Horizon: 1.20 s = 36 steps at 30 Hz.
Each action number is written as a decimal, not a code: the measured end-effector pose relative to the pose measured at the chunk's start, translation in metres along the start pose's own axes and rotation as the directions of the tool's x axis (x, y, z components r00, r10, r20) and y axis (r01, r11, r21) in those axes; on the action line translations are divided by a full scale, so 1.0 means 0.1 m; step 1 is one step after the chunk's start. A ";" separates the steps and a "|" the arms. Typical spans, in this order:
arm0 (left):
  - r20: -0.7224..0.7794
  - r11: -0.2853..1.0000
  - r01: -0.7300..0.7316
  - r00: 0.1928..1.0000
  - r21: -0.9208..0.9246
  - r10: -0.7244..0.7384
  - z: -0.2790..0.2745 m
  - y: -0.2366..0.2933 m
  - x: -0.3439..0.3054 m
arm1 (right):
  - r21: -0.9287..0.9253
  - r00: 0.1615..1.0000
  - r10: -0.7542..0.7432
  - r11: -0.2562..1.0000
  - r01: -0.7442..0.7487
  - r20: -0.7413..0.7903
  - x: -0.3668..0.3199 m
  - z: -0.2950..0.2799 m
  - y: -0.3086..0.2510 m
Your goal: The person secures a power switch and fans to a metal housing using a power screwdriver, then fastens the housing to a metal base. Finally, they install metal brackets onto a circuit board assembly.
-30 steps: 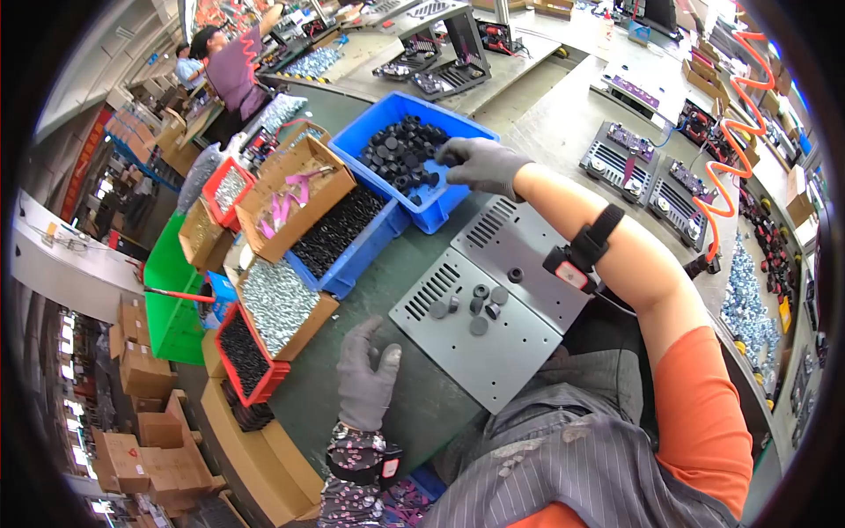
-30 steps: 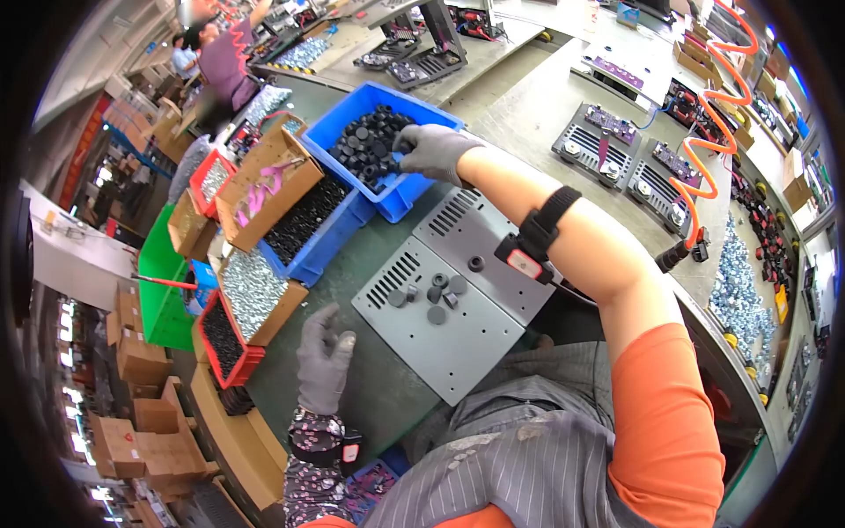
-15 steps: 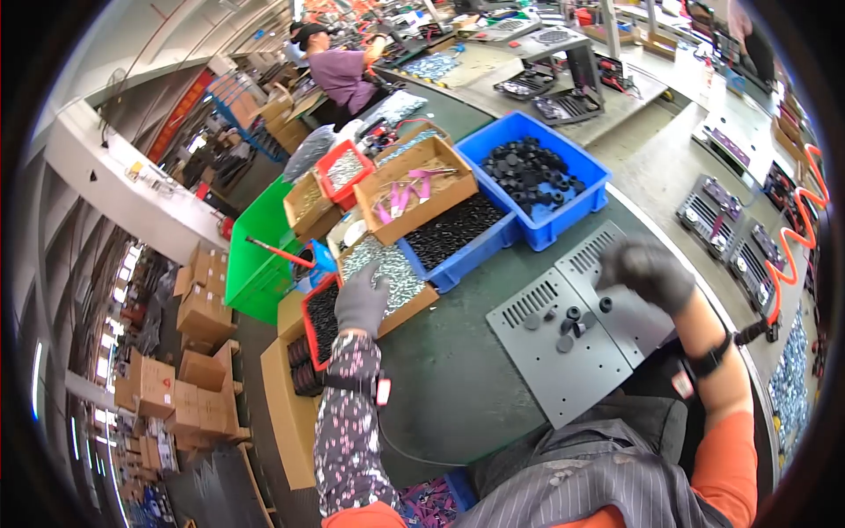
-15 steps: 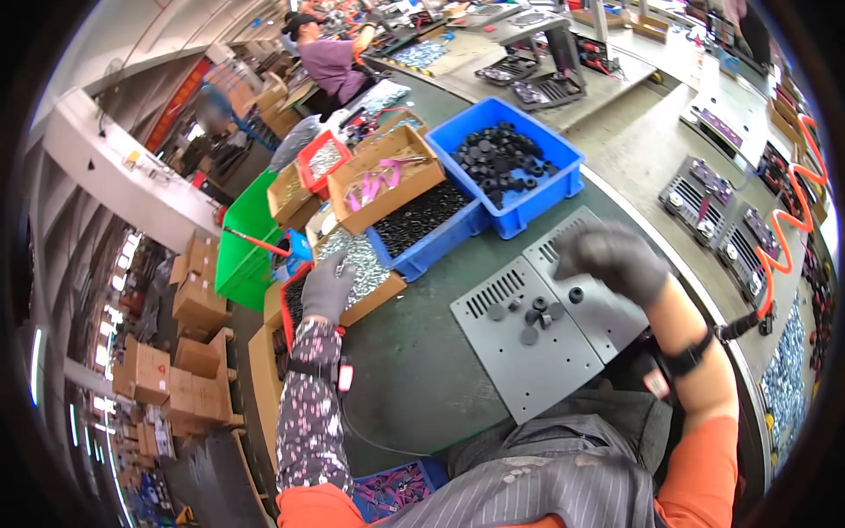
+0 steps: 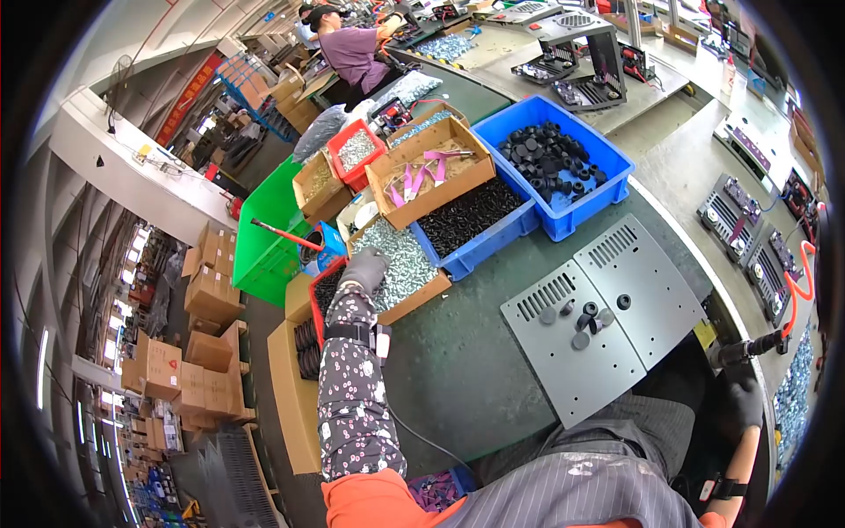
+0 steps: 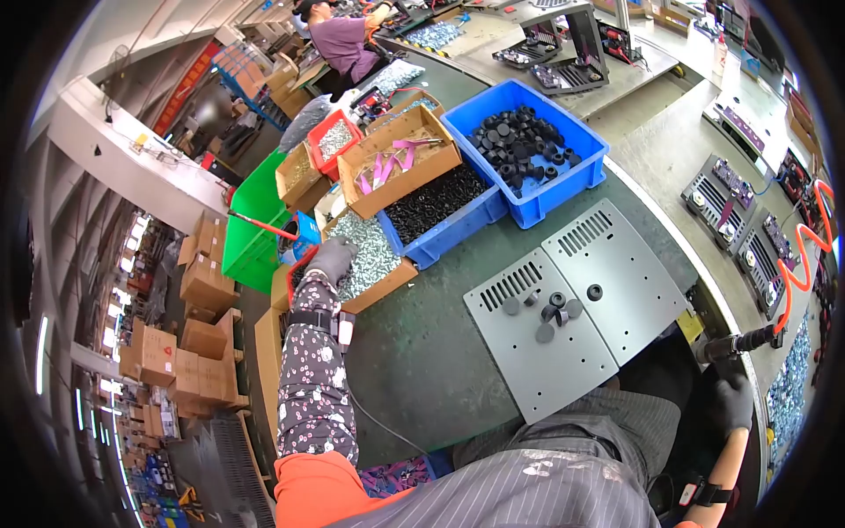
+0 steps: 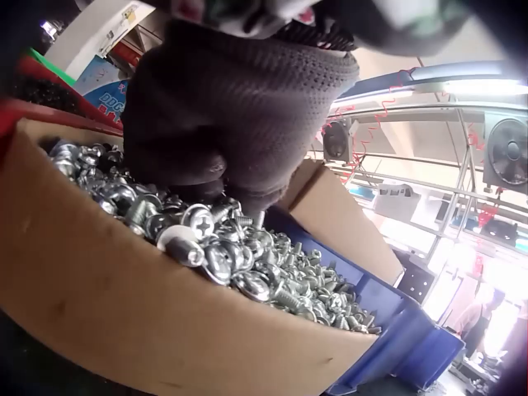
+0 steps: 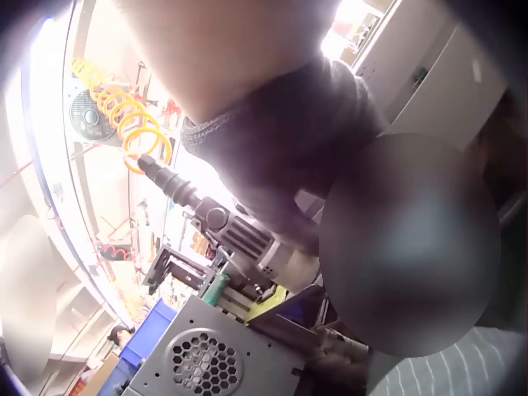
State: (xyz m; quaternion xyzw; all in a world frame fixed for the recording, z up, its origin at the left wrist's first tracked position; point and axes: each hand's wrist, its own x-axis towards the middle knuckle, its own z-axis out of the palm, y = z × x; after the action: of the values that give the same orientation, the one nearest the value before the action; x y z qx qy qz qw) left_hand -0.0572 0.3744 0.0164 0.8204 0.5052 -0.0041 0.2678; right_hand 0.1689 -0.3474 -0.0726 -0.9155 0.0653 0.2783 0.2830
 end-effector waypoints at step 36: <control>0.366 -0.069 0.414 0.860 -0.907 0.355 1.29 0.70 -2.42 | 0.990 0.163 -0.985 -0.038 0.133 -0.060 -0.93 0.30 -2.24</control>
State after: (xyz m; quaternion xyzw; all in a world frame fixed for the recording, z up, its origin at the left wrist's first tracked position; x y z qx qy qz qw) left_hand -0.0834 0.0931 0.0032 0.3077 0.2699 0.1444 0.9009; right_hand 0.1392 -0.1479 0.0656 -0.2835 -0.3932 0.3560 0.7990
